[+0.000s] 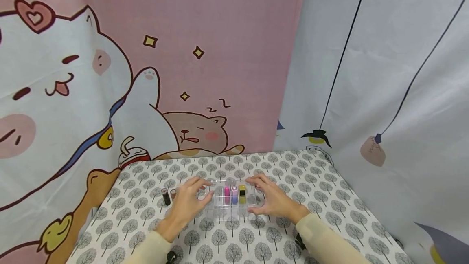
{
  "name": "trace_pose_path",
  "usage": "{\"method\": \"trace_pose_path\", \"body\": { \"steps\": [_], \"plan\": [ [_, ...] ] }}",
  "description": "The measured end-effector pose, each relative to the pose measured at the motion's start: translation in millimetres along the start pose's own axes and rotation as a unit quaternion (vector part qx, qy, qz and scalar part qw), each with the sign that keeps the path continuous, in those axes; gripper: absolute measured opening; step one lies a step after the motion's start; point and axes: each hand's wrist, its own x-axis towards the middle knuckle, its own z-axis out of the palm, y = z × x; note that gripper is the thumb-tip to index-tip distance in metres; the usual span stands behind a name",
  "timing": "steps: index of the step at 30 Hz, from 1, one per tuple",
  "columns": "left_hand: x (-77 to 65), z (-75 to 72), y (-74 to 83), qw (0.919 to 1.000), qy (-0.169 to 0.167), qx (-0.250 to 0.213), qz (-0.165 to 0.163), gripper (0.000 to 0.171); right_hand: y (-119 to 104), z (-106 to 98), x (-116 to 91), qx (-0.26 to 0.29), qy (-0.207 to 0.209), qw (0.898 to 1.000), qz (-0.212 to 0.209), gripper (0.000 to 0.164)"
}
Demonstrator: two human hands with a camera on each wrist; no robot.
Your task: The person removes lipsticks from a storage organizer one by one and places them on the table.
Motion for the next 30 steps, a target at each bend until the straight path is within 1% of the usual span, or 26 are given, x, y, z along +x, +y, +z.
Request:
{"method": "trace_pose_path", "body": {
  "steps": [2, 8, 11, 13, 19, 26, 30],
  "plan": [
    [1.6, 2.8, 2.6, 1.0000, -0.003, 0.001, -0.003, 0.031, 0.6, 0.5, -0.2, 0.003, 0.000, 1.000, 0.001, 0.100],
    [8.8, 8.7, 12.2, 0.9991, -0.031, -0.007, -0.029, 0.033, 2.7, 0.8, 1.2, 0.004, 0.003, 1.000, 0.000, 0.102],
    [12.4, 12.2, 16.1, 0.9988, -0.037, -0.004, -0.032, 0.035, 3.5, 1.1, 1.6, 0.002, 0.006, 1.000, -0.006, 0.101],
    [15.3, 14.6, 17.9, 0.9983, -0.045, -0.012, -0.035, 0.038, 3.6, 1.4, 1.8, 0.002, 0.008, 1.000, -0.010, 0.101],
    [21.9, 22.0, 23.9, 0.9930, -0.083, -0.039, -0.074, 0.043, 2.5, 1.2, 2.7, 0.008, 0.008, 1.000, -0.016, 0.099],
    [23.9, 34.3, 27.2, 0.9902, -0.102, -0.048, -0.082, 0.038, 0.9, -0.1, 2.4, 0.004, 0.007, 1.000, -0.017, 0.097],
    [23.4, 40.2, 27.1, 0.9876, -0.110, -0.051, -0.099, 0.034, 0.6, 0.4, 0.8, 0.008, 0.000, 1.000, -0.009, 0.098]
  ]
}}
